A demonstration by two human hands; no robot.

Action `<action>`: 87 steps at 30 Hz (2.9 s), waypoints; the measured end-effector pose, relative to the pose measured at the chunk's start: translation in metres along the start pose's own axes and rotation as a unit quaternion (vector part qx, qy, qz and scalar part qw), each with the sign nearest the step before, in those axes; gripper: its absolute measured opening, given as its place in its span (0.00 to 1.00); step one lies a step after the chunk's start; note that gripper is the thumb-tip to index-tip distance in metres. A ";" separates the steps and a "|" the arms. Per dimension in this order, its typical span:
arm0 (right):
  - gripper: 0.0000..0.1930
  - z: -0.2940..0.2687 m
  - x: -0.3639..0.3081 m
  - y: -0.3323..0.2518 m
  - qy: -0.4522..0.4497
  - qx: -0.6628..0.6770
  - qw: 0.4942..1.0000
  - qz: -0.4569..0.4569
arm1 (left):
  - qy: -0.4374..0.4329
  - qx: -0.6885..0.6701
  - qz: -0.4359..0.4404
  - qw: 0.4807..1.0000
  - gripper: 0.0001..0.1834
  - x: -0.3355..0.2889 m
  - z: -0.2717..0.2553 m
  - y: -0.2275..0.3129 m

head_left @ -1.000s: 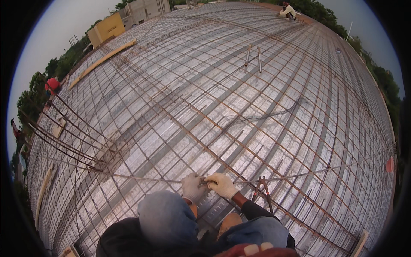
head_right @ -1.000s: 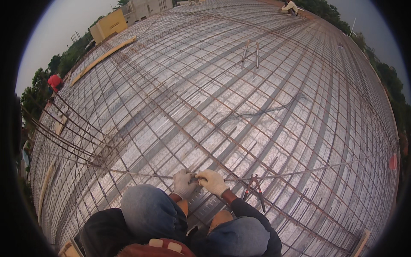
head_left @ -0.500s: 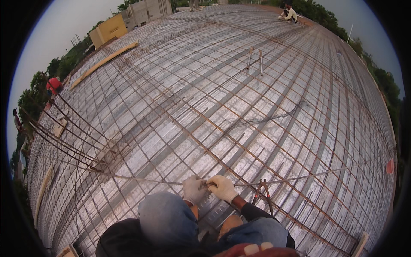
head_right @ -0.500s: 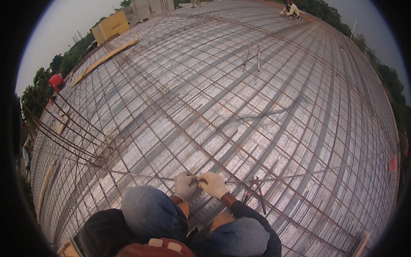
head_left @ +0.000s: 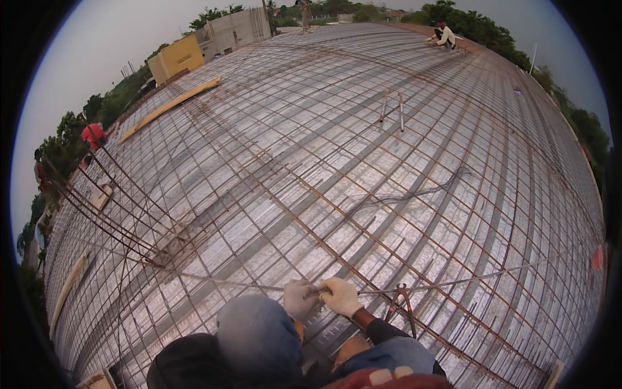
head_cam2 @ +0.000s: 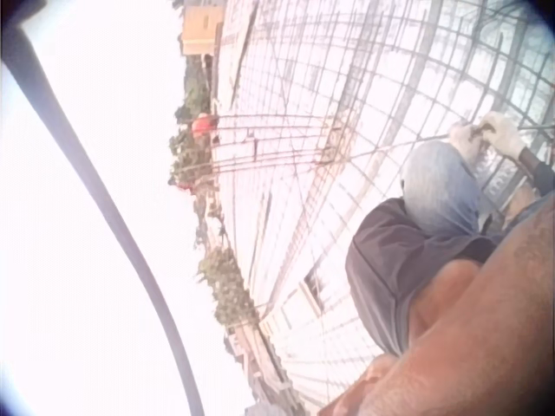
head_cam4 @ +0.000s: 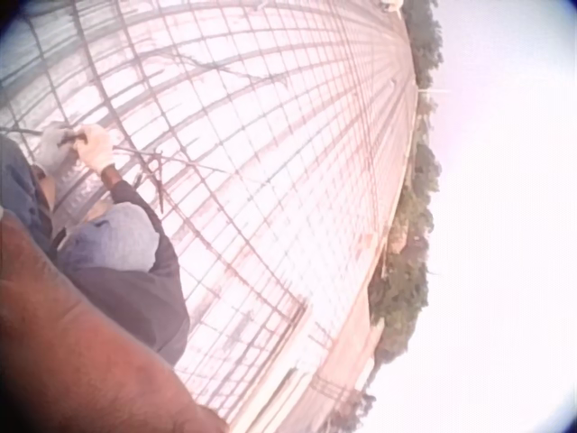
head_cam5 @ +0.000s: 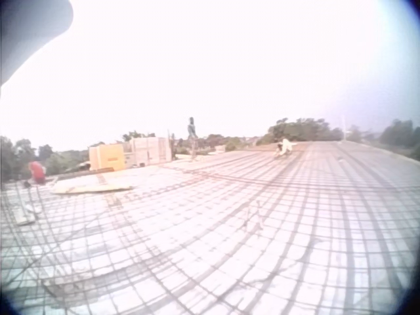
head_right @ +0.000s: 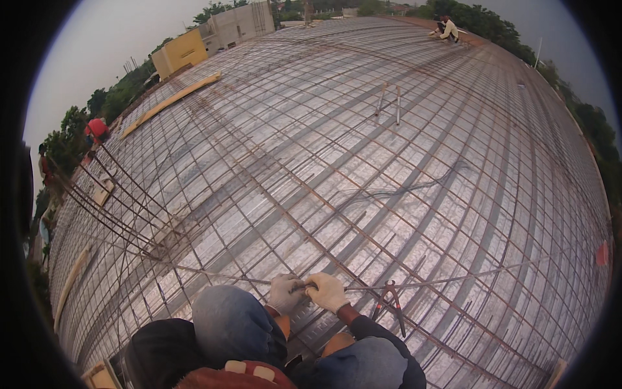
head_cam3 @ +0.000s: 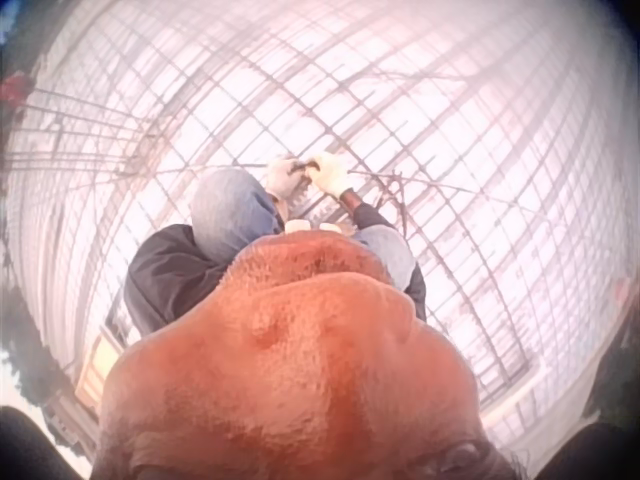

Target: The person works on a large rebar grid on a construction site, using pliers to cut and tie rebar intersections. They repeatedly position, cut, and twist wire ties to secure the grid structure.

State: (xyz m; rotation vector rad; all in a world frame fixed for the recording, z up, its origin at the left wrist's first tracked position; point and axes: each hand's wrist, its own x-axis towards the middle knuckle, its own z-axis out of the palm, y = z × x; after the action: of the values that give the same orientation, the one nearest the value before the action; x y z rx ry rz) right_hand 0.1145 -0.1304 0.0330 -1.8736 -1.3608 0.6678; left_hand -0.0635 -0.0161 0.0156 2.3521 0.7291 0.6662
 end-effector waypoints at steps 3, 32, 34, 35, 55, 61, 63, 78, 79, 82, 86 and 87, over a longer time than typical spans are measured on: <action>0.13 0.004 -0.001 -0.001 0.006 -0.008 1.000 -0.018 | -0.035 -0.015 -0.003 0.999 0.12 -0.001 -0.006 -0.006; 0.20 0.014 0.011 0.013 -0.044 0.036 0.995 0.088 | -0.131 0.021 -0.071 0.989 0.15 0.011 -0.003 -0.032; 0.17 0.016 0.009 0.014 -0.021 0.023 0.997 0.075 | -0.133 0.024 -0.078 0.988 0.16 0.012 -0.001 -0.033; 0.17 0.018 0.007 0.016 -0.006 0.012 0.998 0.065 | -0.133 0.025 -0.081 0.987 0.16 0.013 0.000 -0.032; 0.13 0.027 -0.002 0.030 0.105 -0.058 0.986 -0.118 | -0.107 0.021 -0.107 0.988 0.16 0.017 0.006 -0.021; 0.13 0.034 -0.004 0.031 0.106 -0.059 0.988 -0.090 | -0.081 0.059 -0.089 0.991 0.14 0.013 0.006 -0.017; 0.13 0.036 -0.004 0.030 0.104 -0.066 0.989 -0.077 | -0.069 0.066 -0.086 0.992 0.13 0.009 0.010 -0.019; 0.15 0.027 -0.006 0.031 0.094 -0.101 0.977 -0.162 | -0.106 0.039 -0.153 0.982 0.13 0.015 0.005 -0.014; 0.15 0.025 -0.005 0.030 0.085 -0.116 0.975 -0.170 | -0.112 0.028 -0.168 0.979 0.13 0.018 0.005 -0.013; 0.15 0.016 0.001 0.031 0.054 -0.159 0.965 -0.201 | -0.144 -0.022 -0.219 0.965 0.14 0.029 -0.004 -0.012; 0.14 0.001 0.015 0.031 0.012 -0.200 0.948 -0.249 | -0.191 -0.059 -0.272 0.941 0.17 0.038 -0.003 -0.024; 0.14 0.000 0.018 0.031 0.004 -0.206 0.944 -0.259 | -0.203 -0.059 -0.272 0.939 0.18 0.040 -0.003 -0.030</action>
State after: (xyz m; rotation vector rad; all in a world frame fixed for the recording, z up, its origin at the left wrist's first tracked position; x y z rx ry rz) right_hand 0.1387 -0.1189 0.0086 -1.6912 -2.0002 0.1075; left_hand -0.0462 0.0307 0.0093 1.9477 1.0449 -0.0177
